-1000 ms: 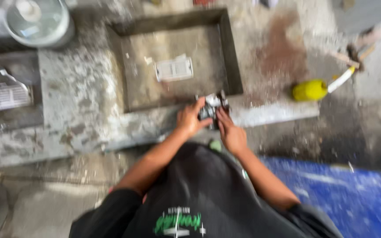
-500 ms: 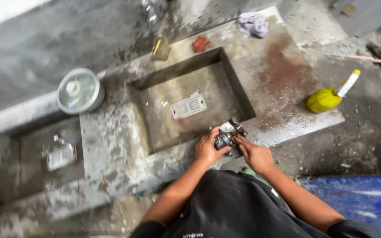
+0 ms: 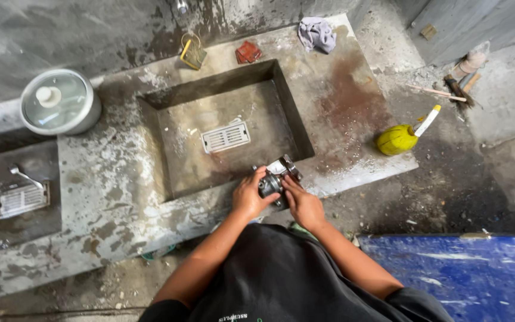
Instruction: The person scrubs a small metal mechanical part with a sponge and rinses it under running water. They then fold a sandpaper sheet and use it to abrade the part's surfaces. The person continues to scrub and rinse the part repeatedly.
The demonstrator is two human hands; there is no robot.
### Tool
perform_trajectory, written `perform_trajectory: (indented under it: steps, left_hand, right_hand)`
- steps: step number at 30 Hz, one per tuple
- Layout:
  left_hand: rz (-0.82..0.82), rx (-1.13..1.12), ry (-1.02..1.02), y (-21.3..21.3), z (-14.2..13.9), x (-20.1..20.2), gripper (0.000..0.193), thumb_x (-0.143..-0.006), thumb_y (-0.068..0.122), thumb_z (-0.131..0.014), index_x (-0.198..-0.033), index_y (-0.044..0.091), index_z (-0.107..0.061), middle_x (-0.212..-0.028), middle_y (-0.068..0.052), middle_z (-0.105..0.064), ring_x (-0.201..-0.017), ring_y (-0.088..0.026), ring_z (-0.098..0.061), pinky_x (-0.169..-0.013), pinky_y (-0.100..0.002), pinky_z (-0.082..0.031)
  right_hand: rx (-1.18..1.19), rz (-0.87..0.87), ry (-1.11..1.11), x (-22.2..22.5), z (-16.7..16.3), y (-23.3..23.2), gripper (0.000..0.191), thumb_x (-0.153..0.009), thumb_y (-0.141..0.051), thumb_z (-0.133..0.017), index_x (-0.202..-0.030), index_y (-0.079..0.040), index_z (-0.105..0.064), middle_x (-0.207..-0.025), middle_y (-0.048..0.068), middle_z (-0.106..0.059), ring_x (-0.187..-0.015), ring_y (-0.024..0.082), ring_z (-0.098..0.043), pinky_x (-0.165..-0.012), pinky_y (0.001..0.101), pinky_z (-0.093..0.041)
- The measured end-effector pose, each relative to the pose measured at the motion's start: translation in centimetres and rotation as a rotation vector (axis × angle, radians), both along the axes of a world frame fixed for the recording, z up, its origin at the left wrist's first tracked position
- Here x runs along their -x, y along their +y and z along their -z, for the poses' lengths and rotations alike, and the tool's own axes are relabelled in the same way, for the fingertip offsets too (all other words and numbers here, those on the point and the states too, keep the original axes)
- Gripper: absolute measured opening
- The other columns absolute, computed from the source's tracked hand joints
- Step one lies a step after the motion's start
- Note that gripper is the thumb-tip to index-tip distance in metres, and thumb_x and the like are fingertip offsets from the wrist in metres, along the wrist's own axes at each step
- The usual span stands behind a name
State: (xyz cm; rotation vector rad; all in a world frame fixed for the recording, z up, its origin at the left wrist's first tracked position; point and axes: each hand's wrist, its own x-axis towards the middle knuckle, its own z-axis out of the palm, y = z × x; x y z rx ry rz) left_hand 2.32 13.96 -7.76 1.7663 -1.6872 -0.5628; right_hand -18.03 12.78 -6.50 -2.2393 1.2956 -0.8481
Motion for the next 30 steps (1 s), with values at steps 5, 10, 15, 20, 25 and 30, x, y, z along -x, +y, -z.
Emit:
perform_trajectory:
  steps: [5, 10, 15, 20, 25, 30]
  left_hand:
    - [0.045, -0.029, 0.012, 0.0, 0.9, 0.2, 0.089, -0.067, 0.043, -0.091, -0.142, 0.014, -0.052, -0.130, -0.007, -0.069, -0.120, -0.032, -0.063, -0.098, -0.044, -0.051]
    - [0.041, 0.037, -0.033, 0.3, 1.4, 0.4, 0.077, -0.069, 0.043, -0.091, -0.132, 0.013, -0.058, -0.139, -0.005, -0.066, -0.122, -0.031, -0.063, -0.098, -0.043, -0.052]
    - [0.018, 0.038, -0.029, 0.2, 1.1, 0.7, 0.076, -0.070, 0.042, -0.091, -0.132, 0.013, -0.058, -0.138, -0.005, -0.067, -0.121, -0.032, -0.063, -0.098, -0.043, -0.052]
    - [-0.013, -0.078, -0.003, 0.5, 0.8, 0.7, 0.082, -0.070, 0.042, -0.091, -0.140, 0.016, -0.056, -0.126, -0.005, -0.070, -0.119, -0.032, -0.064, -0.097, -0.045, -0.052]
    - [0.003, 0.032, -0.005, 0.4, 0.9, 1.0, 0.081, -0.070, 0.042, -0.091, -0.138, 0.018, -0.055, -0.131, -0.007, -0.070, -0.119, -0.032, -0.064, -0.097, -0.045, -0.052]
    - [0.006, -0.033, 0.038, 0.2, 1.6, 1.3, 0.085, -0.069, 0.043, -0.091, -0.142, 0.018, -0.055, -0.132, -0.006, -0.069, -0.121, -0.031, -0.065, -0.100, -0.043, -0.052]
  right_hand:
    - [-0.193, -0.007, 0.142, 2.0, 0.8, 0.0, 0.036, -0.098, -0.024, -0.060, -0.133, -0.022, -0.068, -0.142, -0.001, -0.063, -0.099, 0.031, -0.072, -0.077, 0.0404, -0.060]
    - [-0.087, -0.015, 0.014, 1.4, 1.6, 0.0, 0.034, -0.102, -0.023, -0.060, -0.135, -0.020, -0.067, -0.143, 0.003, -0.063, -0.106, 0.031, -0.072, -0.083, 0.0397, -0.060]
    - [-0.159, -0.060, 0.157, 2.2, 1.1, -0.2, 0.034, -0.099, -0.026, -0.060, -0.131, -0.023, -0.069, -0.139, 0.001, -0.065, -0.099, 0.031, -0.074, -0.078, 0.0418, -0.060]
    - [-0.132, -0.090, 0.165, 1.8, 0.5, -1.3, 0.037, -0.099, -0.024, -0.060, -0.135, -0.019, -0.068, -0.141, 0.003, -0.064, -0.094, 0.034, -0.072, -0.077, 0.0439, -0.059]
    - [-0.150, -0.114, 0.173, 2.4, 0.1, -1.0, 0.037, -0.098, -0.024, -0.059, -0.134, -0.021, -0.067, -0.142, 0.001, -0.063, -0.090, 0.032, -0.074, -0.072, 0.0429, -0.060]
    - [-0.136, -0.052, 0.173, 2.4, 0.6, -1.0, 0.032, -0.107, -0.026, -0.058, -0.137, -0.022, -0.065, -0.147, -0.001, -0.063, -0.095, 0.031, -0.074, -0.080, 0.0418, -0.061]
